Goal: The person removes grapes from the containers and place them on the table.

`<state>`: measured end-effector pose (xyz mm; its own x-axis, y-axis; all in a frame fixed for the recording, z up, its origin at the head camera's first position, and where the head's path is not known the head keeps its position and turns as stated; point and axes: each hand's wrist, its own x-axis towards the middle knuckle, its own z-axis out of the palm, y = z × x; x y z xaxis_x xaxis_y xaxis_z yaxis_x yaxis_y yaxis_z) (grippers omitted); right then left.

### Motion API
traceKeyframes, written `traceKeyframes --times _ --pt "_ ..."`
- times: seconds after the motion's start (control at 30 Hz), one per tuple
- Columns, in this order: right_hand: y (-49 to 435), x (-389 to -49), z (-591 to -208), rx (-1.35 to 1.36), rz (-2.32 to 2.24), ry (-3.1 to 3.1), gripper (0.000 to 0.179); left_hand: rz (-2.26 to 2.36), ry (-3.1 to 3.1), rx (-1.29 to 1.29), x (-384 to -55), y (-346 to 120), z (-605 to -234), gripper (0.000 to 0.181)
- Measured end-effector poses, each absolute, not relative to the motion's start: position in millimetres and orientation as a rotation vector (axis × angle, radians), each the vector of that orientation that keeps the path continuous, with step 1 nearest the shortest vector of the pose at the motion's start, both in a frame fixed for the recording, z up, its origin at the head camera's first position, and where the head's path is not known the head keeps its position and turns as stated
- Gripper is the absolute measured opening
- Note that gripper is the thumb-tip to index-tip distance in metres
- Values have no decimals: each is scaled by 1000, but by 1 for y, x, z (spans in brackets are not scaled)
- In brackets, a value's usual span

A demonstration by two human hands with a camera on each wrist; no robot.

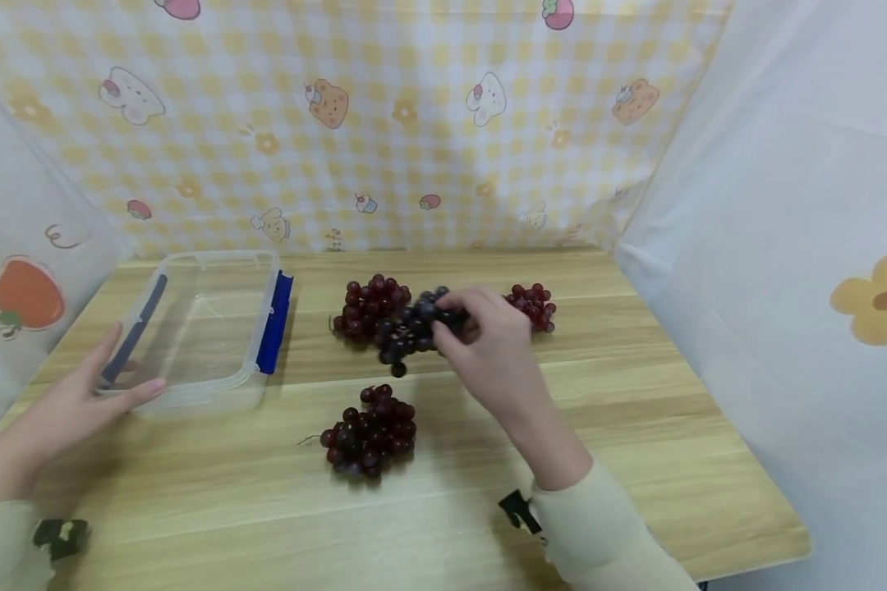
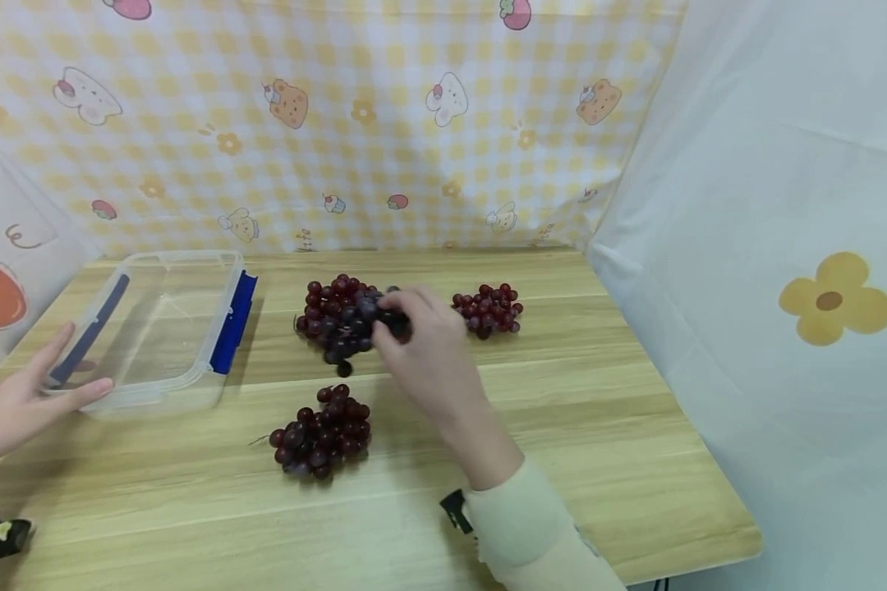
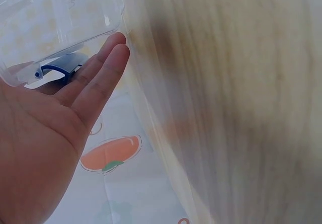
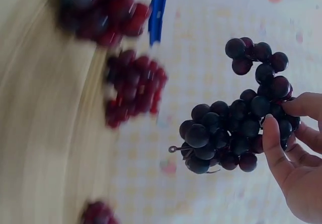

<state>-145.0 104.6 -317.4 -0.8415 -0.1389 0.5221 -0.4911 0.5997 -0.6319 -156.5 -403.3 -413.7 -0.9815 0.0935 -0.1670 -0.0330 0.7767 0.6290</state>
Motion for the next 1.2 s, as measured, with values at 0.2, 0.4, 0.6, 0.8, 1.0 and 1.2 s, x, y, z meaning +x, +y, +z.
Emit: traceKeyframes --times 0.2,0.4,0.6,0.8,1.0,1.2 --pt "157 -135 -330 258 1010 -2495 19 997 2766 39 -155 -405 -412 109" --pt "194 -126 -346 171 910 -2560 16 932 2791 33 -156 -408 -407 109" --pt "212 -122 -360 93 869 -2632 15 966 2793 59 -157 -408 -412 109" --pt "223 -120 -372 54 776 -2737 20 964 2805 84 -156 -406 -416 107" --pt "229 -120 -383 34 731 -2813 25 946 2804 73 -155 -404 -414 107" --pt "228 -126 -385 34 731 -2867 27 950 2806 63 -156 -403 -413 107"
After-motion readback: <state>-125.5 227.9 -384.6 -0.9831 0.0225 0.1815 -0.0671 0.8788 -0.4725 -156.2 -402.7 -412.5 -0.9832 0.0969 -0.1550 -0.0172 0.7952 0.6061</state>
